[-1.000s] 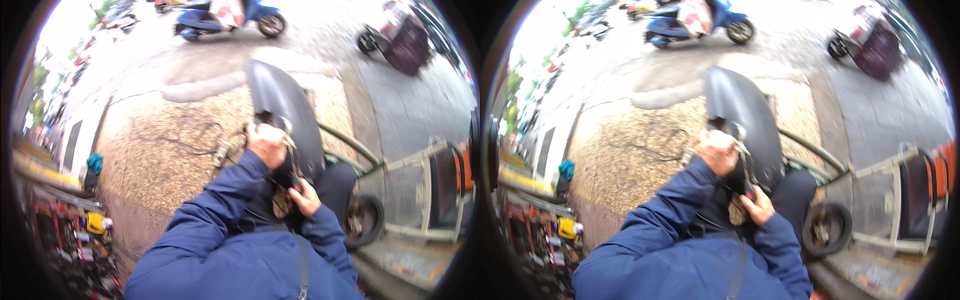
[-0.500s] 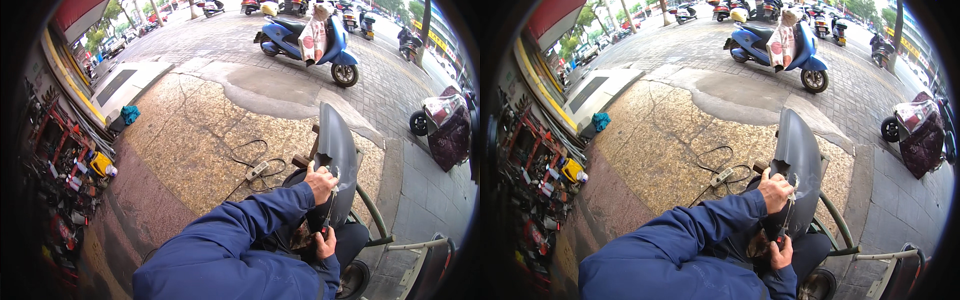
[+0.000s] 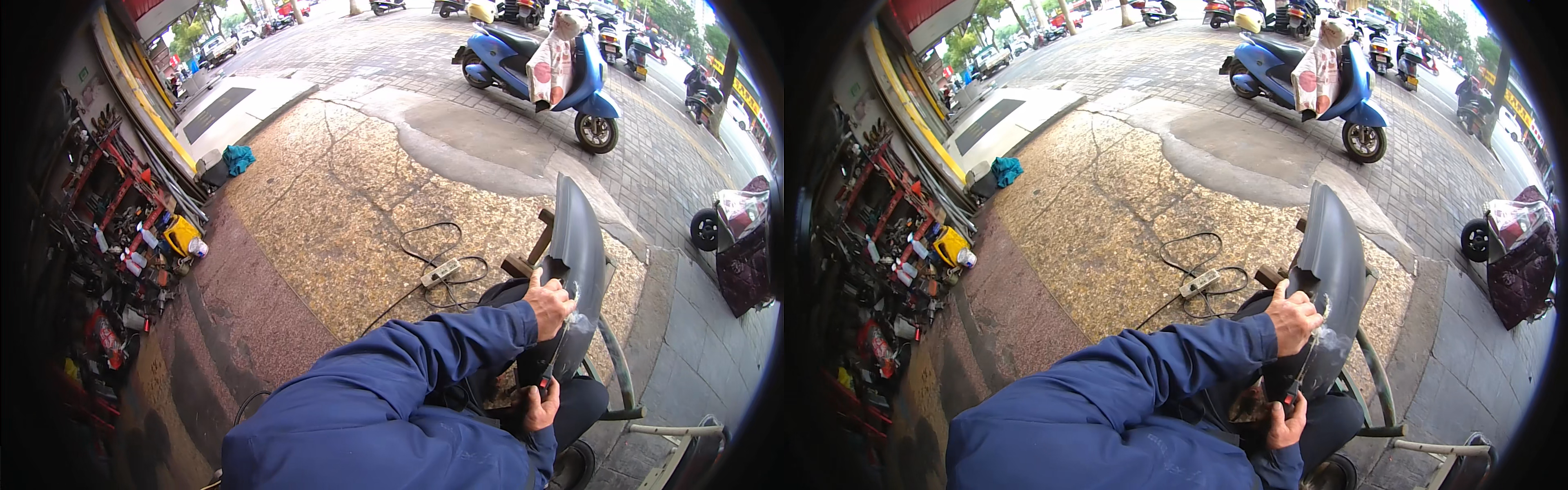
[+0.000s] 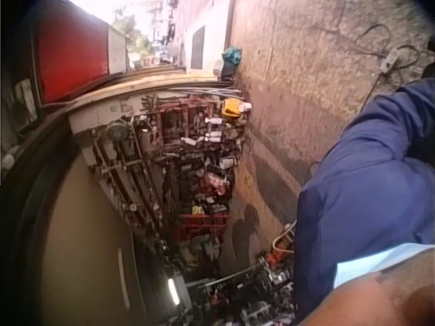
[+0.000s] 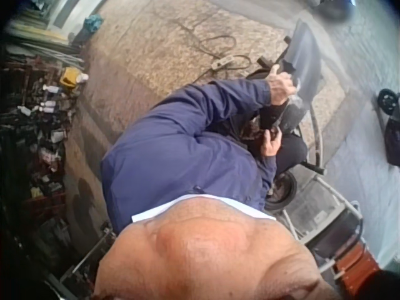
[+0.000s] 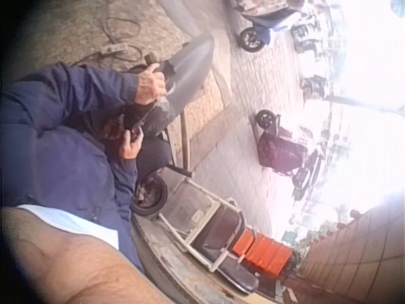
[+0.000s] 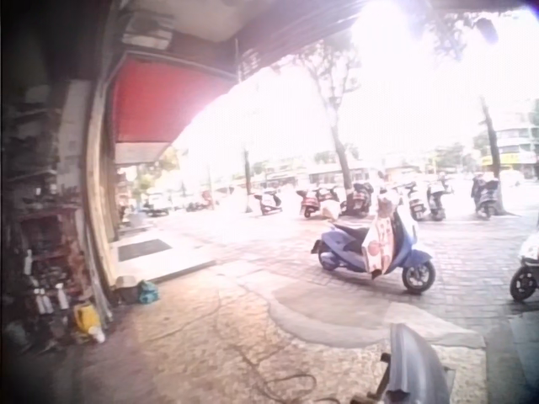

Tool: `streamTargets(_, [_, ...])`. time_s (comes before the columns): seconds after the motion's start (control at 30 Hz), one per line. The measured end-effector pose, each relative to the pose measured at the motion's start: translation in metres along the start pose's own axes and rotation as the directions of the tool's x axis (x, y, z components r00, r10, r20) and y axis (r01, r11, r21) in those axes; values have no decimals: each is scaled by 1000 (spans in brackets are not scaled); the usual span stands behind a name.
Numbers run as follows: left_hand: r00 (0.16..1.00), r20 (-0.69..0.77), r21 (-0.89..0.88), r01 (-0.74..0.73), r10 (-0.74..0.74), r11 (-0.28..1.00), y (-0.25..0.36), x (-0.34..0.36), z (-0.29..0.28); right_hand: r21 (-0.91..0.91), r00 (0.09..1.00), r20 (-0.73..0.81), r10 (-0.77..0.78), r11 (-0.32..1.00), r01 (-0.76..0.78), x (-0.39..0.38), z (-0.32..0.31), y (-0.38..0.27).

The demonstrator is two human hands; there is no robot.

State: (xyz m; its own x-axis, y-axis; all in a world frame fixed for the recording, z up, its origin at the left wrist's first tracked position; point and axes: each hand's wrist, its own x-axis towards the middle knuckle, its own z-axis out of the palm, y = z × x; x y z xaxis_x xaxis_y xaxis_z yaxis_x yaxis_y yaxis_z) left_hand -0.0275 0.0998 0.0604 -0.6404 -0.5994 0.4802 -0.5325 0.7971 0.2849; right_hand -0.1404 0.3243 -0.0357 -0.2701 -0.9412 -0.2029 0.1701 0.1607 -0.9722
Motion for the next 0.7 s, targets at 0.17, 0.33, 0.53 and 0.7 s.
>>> streamTargets(0.17, [1000, 9, -25, 8, -8, 1000, 0, 0, 0, 33, 997, 9, -77, 997, 76, 0, 1, 2])
streamTargets(0.33, [999, 39, -13, 10, -9, 1000, 1, 1, -2, 26, 996, 31, -79, 997, 78, -1, 0, -2])
streamTargets(0.53, [997, 78, -44, 18, -14, 999, 0, 2, -8, 91, 1000, 30, -6, 996, 3, -1, -2, -1])
streamTargets(0.7, [997, 71, -12, 11, -10, 1000, 1, 1, -6, 33, 998, -10, -59, 998, 60, 2, -3, 7])
